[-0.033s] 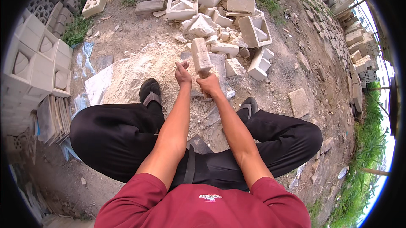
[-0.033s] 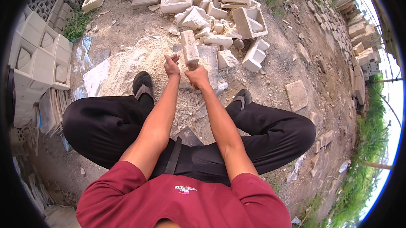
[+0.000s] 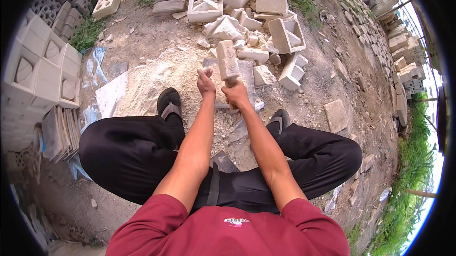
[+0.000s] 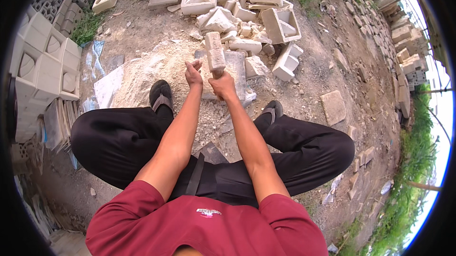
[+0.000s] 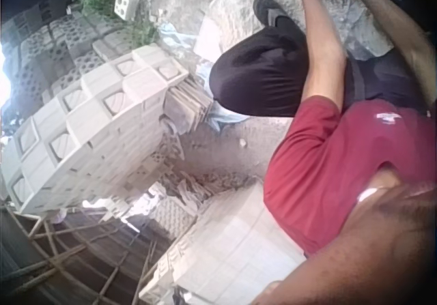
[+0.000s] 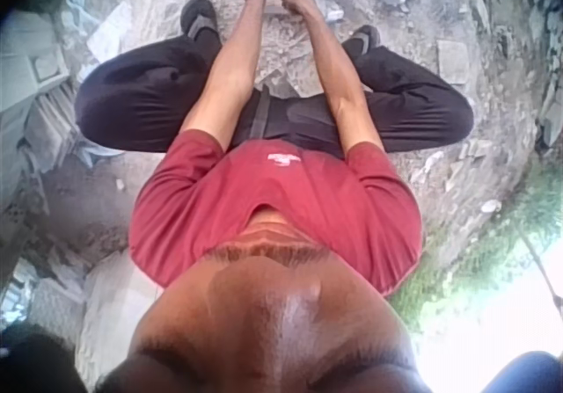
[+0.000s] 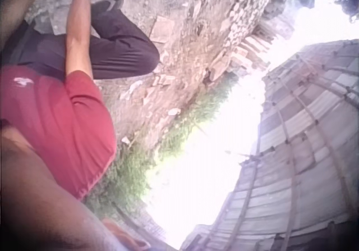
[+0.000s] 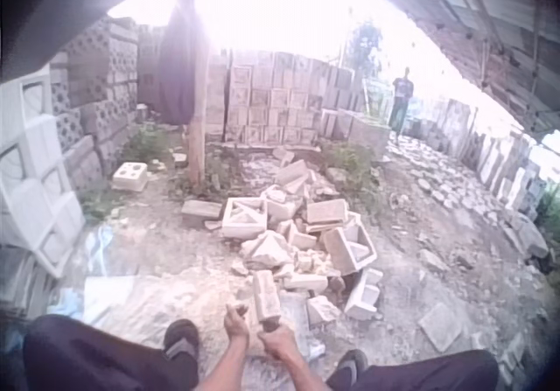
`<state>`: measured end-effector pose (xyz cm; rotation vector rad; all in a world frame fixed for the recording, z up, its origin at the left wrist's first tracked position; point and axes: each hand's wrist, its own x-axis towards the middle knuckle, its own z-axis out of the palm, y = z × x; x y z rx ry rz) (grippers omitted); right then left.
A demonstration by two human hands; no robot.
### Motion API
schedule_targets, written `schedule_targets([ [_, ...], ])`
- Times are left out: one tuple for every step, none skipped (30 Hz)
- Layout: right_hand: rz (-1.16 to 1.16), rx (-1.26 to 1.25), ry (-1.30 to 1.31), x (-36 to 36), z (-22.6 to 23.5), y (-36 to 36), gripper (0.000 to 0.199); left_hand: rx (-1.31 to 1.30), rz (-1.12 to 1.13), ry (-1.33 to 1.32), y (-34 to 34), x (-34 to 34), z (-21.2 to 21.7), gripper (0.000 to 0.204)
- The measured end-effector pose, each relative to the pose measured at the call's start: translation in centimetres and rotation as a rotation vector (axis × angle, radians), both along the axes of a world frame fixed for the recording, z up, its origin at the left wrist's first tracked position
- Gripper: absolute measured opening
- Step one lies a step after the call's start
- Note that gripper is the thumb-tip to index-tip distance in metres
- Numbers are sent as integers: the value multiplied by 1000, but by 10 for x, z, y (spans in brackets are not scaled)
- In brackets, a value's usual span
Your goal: The person sits on the ground and uses a hammer to break apart concrete masonry units into smaller fragments.
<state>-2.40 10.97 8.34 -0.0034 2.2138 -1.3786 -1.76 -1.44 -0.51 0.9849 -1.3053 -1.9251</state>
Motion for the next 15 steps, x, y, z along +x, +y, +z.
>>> schedule_targets([
  [13,-8,-5,8,-9,-2,44,32,34,0,-7,4,-2,71],
  [20,40,155,4,-23,10,42,62,18,8,-4,-3,0,73],
  [24,94,311,2,-42,25,39,67,7,29,0,-7,1,73],
  [112,402,252,-3,-56,36,37,59,20,25,-2,-13,4,73],
  [108,408,256,-7,-59,39,37,56,29,-5,-1,-11,4,73],
  [104,421,176,-12,-61,43,36,63,22,-16,0,-12,6,74],
  [98,433,97,-18,-62,47,35,70,15,-10,5,-18,9,74],
  [76,370,23,-20,-51,40,33,45,9,-8,3,-14,8,74],
  [113,287,-29,-21,-33,30,32,16,6,-17,-1,-6,4,74],
  [68,177,-83,-22,-22,22,33,-33,-15,-26,-5,-2,0,75],
  [9,77,-133,-27,-17,22,33,-30,-22,-32,0,-1,-1,75],
  [4,79,-140,-28,-14,20,33,-27,-49,-55,4,1,-1,75],
  [-39,-41,-50,-26,-12,16,35,-25,-74,-80,6,3,-2,75],
  [-59,-176,47,-22,-5,1,36,-53,-15,-61,-6,8,-8,75],
  [-71,-169,61,-23,-15,6,36,-47,-28,-48,-2,4,-5,75],
])
